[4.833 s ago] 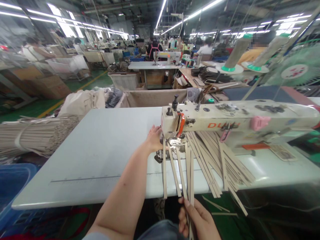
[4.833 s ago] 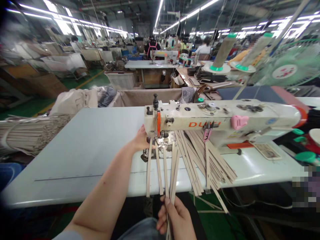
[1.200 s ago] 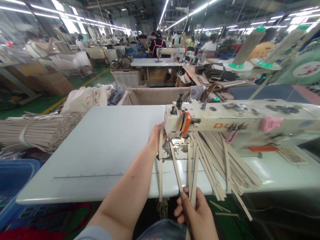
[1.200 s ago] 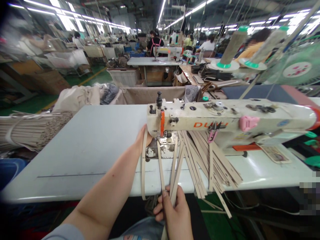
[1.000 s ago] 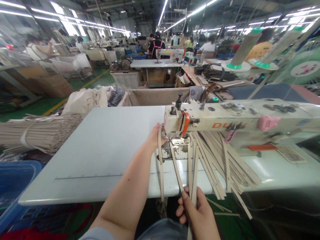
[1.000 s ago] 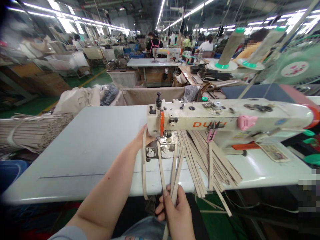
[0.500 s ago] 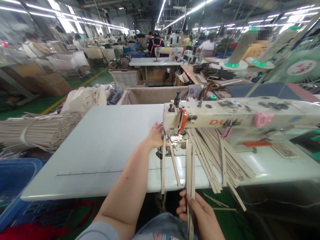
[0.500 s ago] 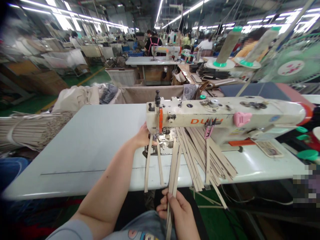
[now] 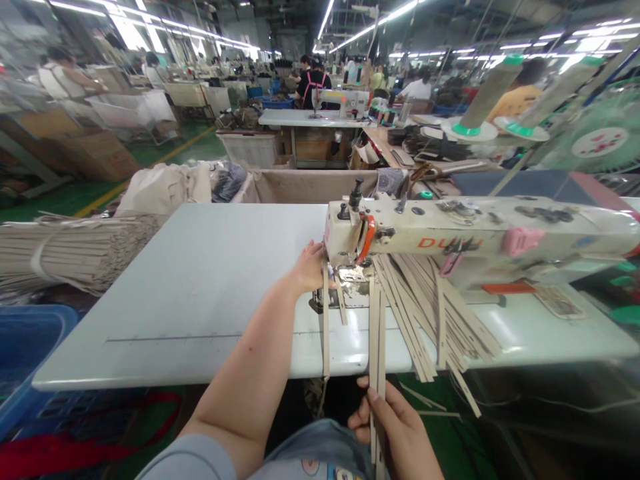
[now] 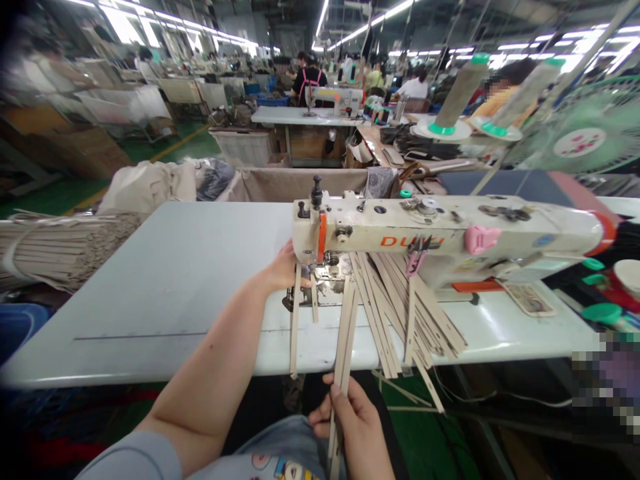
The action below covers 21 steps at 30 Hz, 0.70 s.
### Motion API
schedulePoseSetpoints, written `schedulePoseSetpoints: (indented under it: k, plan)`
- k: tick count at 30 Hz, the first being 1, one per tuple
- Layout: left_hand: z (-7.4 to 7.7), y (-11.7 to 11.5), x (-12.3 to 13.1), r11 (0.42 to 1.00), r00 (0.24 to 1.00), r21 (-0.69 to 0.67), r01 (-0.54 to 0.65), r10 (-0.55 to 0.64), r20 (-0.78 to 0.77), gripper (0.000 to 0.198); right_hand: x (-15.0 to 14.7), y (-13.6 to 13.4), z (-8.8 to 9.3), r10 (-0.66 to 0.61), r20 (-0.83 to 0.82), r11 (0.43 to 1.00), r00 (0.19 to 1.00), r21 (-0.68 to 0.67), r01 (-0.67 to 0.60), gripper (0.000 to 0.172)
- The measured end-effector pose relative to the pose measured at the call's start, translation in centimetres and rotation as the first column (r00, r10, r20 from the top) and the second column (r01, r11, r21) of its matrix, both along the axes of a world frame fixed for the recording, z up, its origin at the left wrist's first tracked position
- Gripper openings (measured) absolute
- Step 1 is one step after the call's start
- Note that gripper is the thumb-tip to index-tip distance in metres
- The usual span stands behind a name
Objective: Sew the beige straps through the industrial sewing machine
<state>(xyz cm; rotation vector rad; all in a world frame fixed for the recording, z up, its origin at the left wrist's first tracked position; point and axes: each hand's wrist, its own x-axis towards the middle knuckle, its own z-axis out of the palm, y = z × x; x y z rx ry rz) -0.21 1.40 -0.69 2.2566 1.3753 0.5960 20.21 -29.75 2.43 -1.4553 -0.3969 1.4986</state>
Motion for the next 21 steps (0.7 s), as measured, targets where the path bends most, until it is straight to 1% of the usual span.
schedulePoseSetpoints:
  k: [5,13,17,21]
  plan:
    - [0.32,-0.21,0.15,0.999,0.999,-0.045,-0.019,0.018,-0.028,0.108,0.05,0.11,0.08,-0.021,0.004,1.000,1.000,-0.007,0.021,0.071]
    - [-0.15,-0.10,0.12,1.000,1.000,-0.019,-0.016,0.016,-0.001,0.107,0.19,0.22,0.26,0.003,0.000,1.000,1.000,-0.003,-0.003,0.066]
    - [-0.15,-0.01,0.11,0.997,0.998,-0.043,-0.063,0.063,-0.002,0.111,0.33,0.28,0.29,0.005,-0.012,1.000,1.000,-0.004,-0.005,0.064]
    - [-0.03,-0.09,0.13,0.991,0.991,-0.041,-0.126,0.127,0.032,0.110,0.46,0.37,0.30,-0.002,0.000,1.000,1.000,-0.012,0.002,0.068]
